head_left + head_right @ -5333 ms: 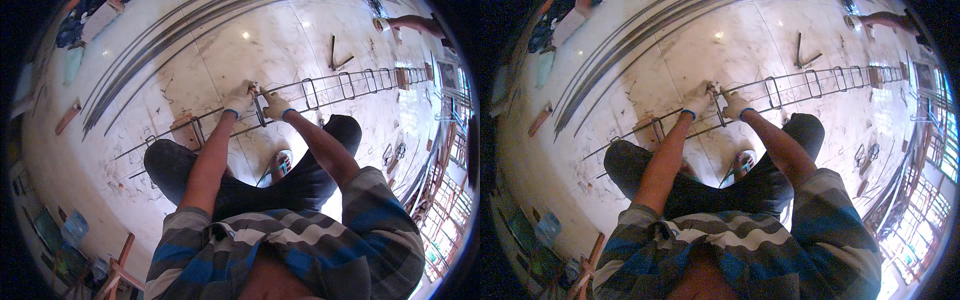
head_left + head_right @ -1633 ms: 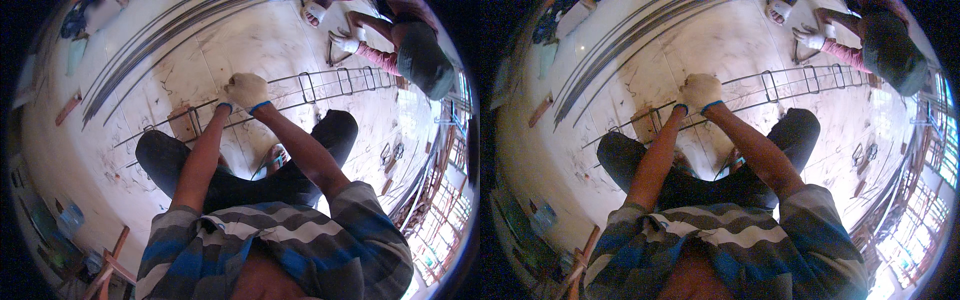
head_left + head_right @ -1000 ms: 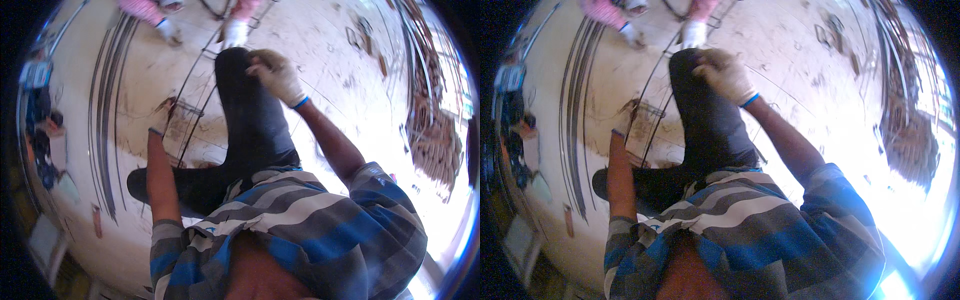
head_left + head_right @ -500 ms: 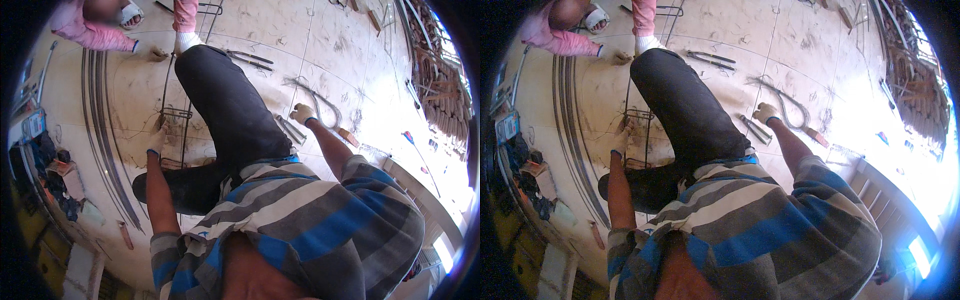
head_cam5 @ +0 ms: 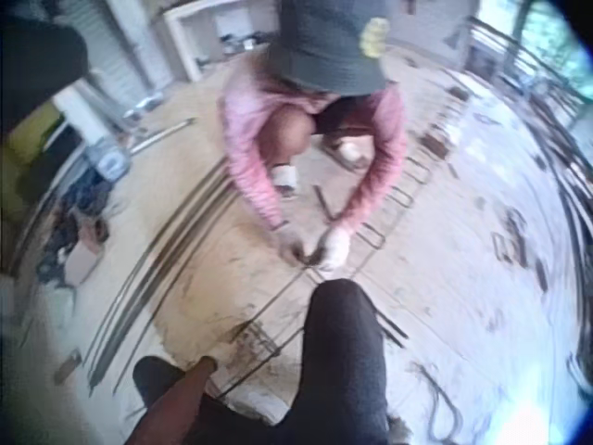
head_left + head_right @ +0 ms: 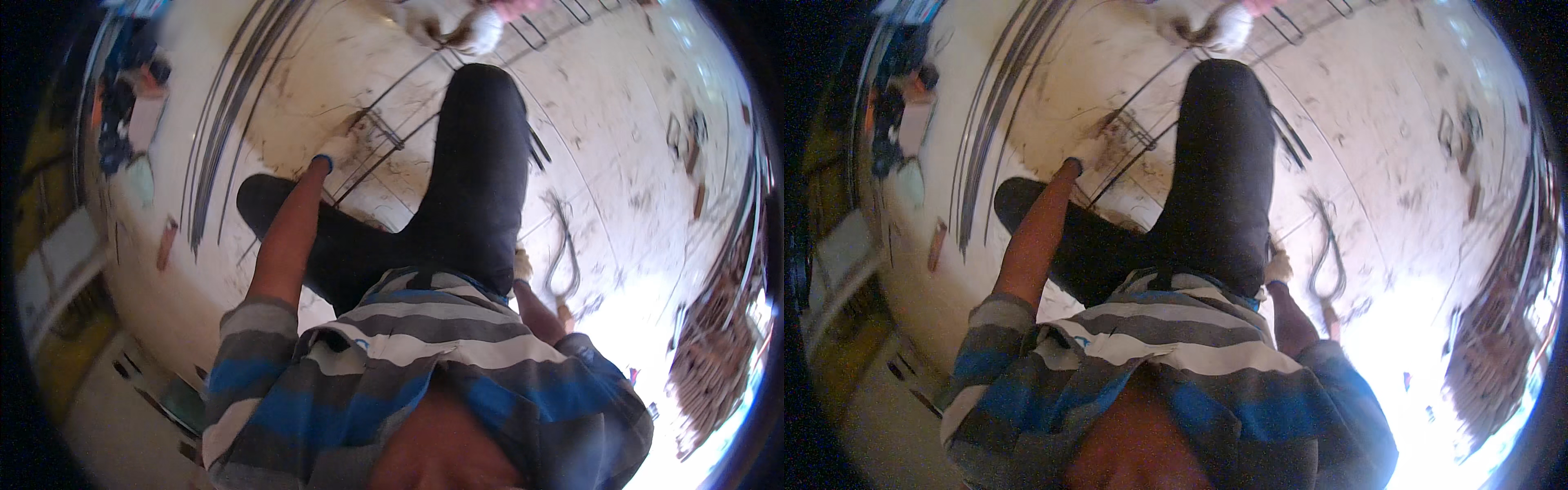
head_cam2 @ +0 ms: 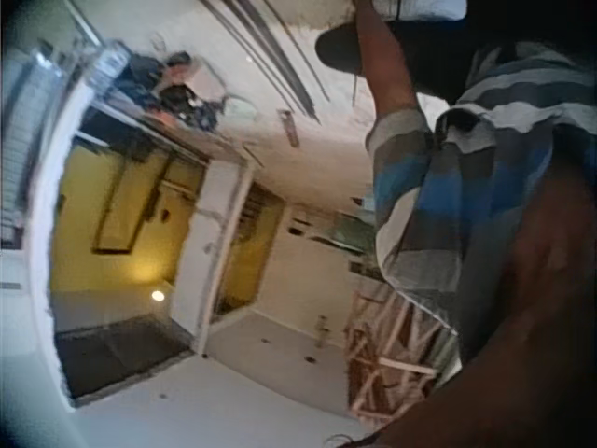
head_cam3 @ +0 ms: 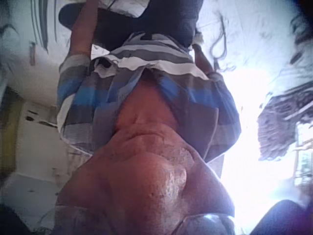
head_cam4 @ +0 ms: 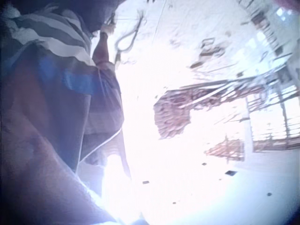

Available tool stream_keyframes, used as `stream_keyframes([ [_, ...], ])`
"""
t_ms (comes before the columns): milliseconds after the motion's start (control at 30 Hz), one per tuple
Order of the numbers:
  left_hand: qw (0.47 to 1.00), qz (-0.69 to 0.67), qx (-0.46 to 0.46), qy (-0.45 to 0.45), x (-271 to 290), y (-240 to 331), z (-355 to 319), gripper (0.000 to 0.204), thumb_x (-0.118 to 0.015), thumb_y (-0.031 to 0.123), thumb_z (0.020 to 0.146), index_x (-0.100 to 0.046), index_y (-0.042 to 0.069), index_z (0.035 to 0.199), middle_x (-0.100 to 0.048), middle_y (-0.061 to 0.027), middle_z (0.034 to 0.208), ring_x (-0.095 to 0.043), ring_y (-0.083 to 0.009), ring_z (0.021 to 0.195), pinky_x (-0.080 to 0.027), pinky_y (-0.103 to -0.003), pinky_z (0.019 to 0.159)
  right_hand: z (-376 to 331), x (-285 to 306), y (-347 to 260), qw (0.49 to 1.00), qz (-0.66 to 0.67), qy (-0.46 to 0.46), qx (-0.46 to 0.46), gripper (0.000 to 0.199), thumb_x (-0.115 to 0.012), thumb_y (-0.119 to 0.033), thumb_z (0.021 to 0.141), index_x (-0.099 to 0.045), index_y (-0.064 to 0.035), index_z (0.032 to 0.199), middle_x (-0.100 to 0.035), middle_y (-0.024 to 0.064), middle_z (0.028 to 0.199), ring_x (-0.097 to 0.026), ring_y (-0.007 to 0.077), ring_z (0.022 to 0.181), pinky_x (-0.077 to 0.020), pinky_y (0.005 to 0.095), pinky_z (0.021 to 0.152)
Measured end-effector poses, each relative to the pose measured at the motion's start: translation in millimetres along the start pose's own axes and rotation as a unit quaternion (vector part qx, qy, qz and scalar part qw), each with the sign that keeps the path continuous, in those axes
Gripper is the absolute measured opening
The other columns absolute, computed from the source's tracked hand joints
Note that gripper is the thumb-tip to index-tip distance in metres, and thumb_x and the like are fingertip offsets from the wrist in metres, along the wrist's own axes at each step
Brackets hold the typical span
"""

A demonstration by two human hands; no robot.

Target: The person sits on the floor and assembles a metal frame by bending and twisting wire ties to secure crossbars to longitudinal rods. They use pliers to tighten the connections and adjust the frame's alignment.

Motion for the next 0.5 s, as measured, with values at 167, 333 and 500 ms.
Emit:
stream_keyframes([
  [167, 0.998, -0.030, 0.051, -0.016, 26.1, 54.7, -26.9, 0.051, -0.043, 0.023, 0.104, -0.046, 0.012, 0.154, -0.067, -0.0170, 0.134, -0.067, -0.0334, 0.116, -0.051, -0.041, 0.099, 14.0, 7.7, 21.4, 0.985, 0.052, -0.015, 0.162, 0.030, -0.051, -0.024, 0.098, -0.062, -0.0032, 0.117, -0.072, 0.0263, 0.105, -0.069, 0.0485, 0.103, -0.0535, 0.0574, 0.088],
  [333, 0.994, -0.072, 0.077, -0.036, 36.7, 66.5, -38.5, 0.053, -0.047, 0.018, 0.103, -0.046, 0.014, 0.155, -0.066, -0.0159, 0.135, -0.067, -0.0293, 0.112, -0.052, -0.039, 0.098, 19.6, 74.8, 3.0, 0.902, 0.319, -0.249, 0.150, 0.030, -0.056, -0.032, 0.103, -0.065, -0.0038, 0.110, -0.069, 0.0108, 0.086, -0.070, 0.0260, 0.081, -0.0562, 0.0422, 0.072],
  [500, 0.991, -0.131, -0.003, -0.024, 28.8, 38.8, -8.8, 0.055, -0.053, 0.016, 0.100, -0.048, 0.016, 0.155, -0.066, -0.0150, 0.135, -0.067, -0.0262, 0.106, -0.054, -0.037, 0.093, -13.5, 177.7, -36.2, 0.840, 0.430, -0.311, 0.112, 0.041, -0.063, -0.033, 0.104, -0.060, -0.0065, 0.135, -0.066, 0.0040, 0.100, -0.065, 0.0133, 0.081, -0.0583, 0.0299, 0.073],
])
Point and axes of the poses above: each hand's wrist, its own z-axis towards the middle knuckle, its own x-axis out of the back of the hand, y = z × x, the point moved 2 cm from there along z, towards the middle knuckle
